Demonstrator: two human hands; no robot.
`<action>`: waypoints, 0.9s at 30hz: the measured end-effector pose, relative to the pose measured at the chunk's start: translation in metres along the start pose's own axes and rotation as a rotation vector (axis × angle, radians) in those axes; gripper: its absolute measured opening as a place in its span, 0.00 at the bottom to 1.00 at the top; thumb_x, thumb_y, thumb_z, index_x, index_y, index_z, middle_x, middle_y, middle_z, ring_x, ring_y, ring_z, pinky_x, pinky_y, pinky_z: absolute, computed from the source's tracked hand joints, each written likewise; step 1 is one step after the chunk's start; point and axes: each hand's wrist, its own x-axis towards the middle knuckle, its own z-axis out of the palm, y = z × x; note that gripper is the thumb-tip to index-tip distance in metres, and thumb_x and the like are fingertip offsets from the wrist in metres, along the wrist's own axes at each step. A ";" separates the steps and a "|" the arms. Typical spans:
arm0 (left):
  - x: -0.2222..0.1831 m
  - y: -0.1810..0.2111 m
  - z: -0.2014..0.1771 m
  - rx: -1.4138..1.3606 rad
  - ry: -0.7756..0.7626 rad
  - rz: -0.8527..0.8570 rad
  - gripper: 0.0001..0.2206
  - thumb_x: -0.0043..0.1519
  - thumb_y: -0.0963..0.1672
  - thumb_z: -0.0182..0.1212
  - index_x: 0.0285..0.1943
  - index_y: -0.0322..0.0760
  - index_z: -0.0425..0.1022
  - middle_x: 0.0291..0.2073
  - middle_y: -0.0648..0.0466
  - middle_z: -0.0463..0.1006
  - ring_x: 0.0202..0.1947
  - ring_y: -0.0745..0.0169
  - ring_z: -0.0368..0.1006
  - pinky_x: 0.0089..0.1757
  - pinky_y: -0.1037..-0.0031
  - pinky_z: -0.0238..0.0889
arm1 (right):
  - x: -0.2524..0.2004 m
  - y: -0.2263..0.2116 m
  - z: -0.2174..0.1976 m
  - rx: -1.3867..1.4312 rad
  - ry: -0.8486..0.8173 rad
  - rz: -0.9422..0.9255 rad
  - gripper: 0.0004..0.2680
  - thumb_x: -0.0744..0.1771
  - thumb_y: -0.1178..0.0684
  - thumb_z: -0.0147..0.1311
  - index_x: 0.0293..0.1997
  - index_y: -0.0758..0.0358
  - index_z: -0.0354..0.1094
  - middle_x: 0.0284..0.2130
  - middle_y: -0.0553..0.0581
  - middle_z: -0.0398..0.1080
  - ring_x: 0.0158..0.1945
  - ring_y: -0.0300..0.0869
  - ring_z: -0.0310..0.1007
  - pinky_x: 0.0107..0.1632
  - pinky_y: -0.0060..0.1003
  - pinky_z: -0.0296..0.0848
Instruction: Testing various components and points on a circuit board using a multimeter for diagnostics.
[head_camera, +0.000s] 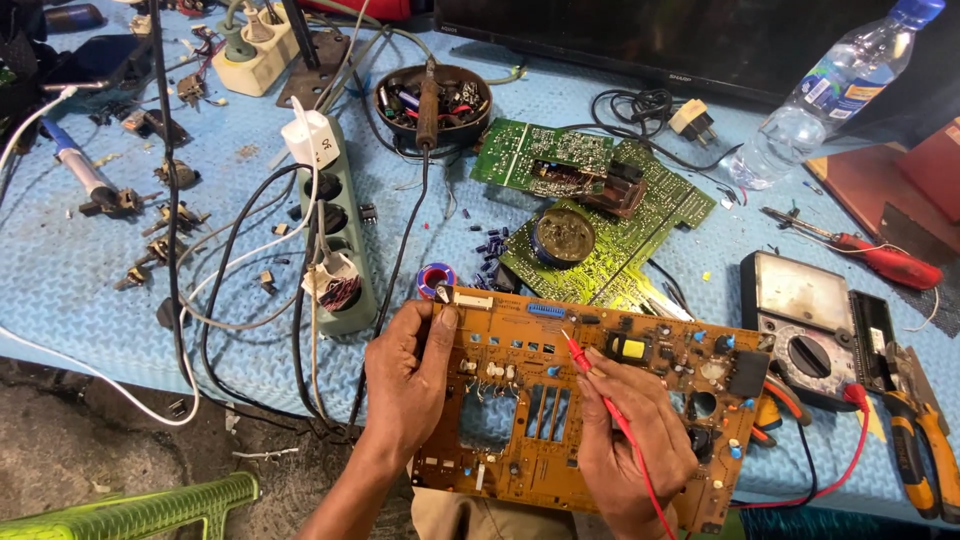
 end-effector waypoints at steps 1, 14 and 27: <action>0.000 0.000 0.000 -0.009 -0.005 -0.011 0.12 0.71 0.47 0.52 0.35 0.43 0.70 0.20 0.63 0.62 0.20 0.74 0.53 0.23 0.75 0.47 | 0.002 0.000 -0.001 0.020 -0.012 0.005 0.04 0.65 0.66 0.63 0.40 0.74 0.73 0.41 0.71 0.78 0.48 0.56 0.84 0.51 0.43 0.86; 0.001 0.001 0.000 -0.013 -0.001 0.001 0.11 0.71 0.47 0.52 0.36 0.42 0.72 0.20 0.64 0.63 0.20 0.74 0.54 0.23 0.76 0.48 | -0.003 0.003 -0.002 0.013 -0.083 0.029 0.07 0.67 0.65 0.61 0.48 0.70 0.72 0.48 0.70 0.76 0.57 0.58 0.80 0.60 0.47 0.87; 0.001 -0.003 0.002 -0.021 0.005 -0.003 0.11 0.71 0.47 0.53 0.35 0.42 0.71 0.20 0.64 0.63 0.20 0.74 0.53 0.23 0.76 0.47 | 0.011 -0.006 -0.003 0.050 -0.069 0.040 0.06 0.66 0.67 0.60 0.46 0.75 0.72 0.45 0.74 0.77 0.53 0.59 0.82 0.55 0.44 0.89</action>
